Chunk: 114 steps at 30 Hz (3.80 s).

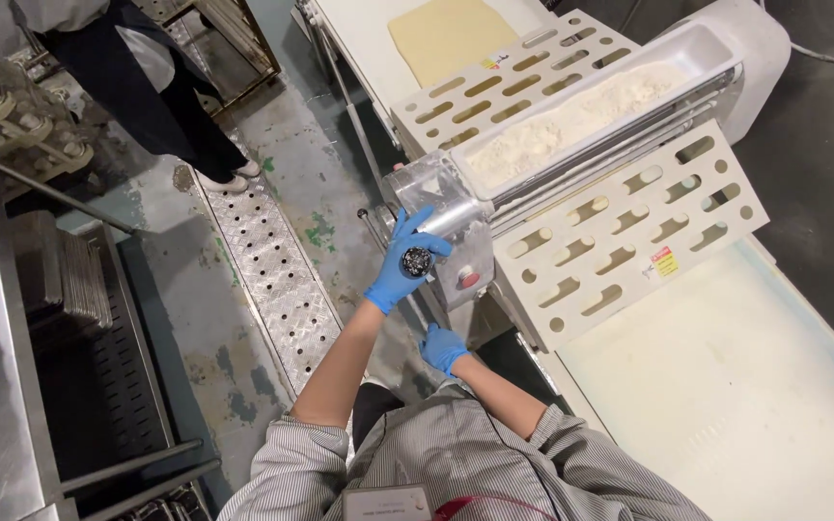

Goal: The recorder uses a commercial dough sheeter to flatten and roll out dough, folding it and repeating the process several times.

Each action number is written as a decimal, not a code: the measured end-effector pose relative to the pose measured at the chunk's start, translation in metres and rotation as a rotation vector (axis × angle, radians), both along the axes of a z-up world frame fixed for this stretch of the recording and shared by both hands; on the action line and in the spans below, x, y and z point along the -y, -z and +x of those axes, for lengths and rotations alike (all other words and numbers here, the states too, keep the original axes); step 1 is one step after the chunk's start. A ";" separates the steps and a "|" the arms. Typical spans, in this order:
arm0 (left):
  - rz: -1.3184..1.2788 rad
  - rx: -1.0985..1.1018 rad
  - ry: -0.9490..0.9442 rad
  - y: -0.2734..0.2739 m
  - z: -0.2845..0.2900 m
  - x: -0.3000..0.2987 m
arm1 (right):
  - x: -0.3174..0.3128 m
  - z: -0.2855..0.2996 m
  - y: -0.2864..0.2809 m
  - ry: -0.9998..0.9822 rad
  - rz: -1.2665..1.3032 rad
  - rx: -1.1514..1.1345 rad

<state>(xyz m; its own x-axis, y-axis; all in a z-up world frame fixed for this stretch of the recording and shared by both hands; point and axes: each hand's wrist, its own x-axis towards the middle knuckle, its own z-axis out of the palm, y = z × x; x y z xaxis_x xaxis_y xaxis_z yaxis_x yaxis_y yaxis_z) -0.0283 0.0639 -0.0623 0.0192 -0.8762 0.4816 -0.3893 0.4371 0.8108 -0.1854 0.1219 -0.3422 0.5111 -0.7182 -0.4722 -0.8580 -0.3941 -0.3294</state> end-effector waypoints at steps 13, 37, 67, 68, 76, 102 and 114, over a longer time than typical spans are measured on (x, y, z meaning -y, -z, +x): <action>-0.039 -0.011 -0.031 0.034 0.002 0.007 | 0.004 -0.010 -0.018 0.025 0.103 0.039; -0.132 -0.051 -0.058 0.054 -0.010 0.005 | 0.017 0.005 0.051 -0.290 0.210 -0.330; -0.130 -0.043 -0.070 0.026 -0.010 -0.009 | 0.019 0.002 0.066 0.088 0.321 -0.151; -0.127 -0.044 -0.068 0.023 -0.010 -0.010 | 0.019 0.003 0.064 0.090 0.323 -0.151; -0.096 -0.042 -0.070 0.018 -0.011 -0.011 | 0.013 0.002 0.043 0.100 0.318 -0.159; -0.074 -0.063 -0.073 0.015 -0.012 -0.013 | 0.012 0.003 0.039 0.030 0.325 -0.183; -0.102 -0.053 -0.081 0.009 -0.013 -0.016 | 0.012 0.002 0.044 0.043 0.314 -0.164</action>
<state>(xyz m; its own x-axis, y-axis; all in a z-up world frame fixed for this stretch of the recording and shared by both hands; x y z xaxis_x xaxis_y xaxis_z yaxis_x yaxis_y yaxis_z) -0.0414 0.0794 -0.0713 0.1162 -0.8172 0.5645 -0.3845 0.4870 0.7842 -0.1834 0.1104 -0.3862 0.3826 -0.5443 -0.7466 -0.9232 -0.2576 -0.2853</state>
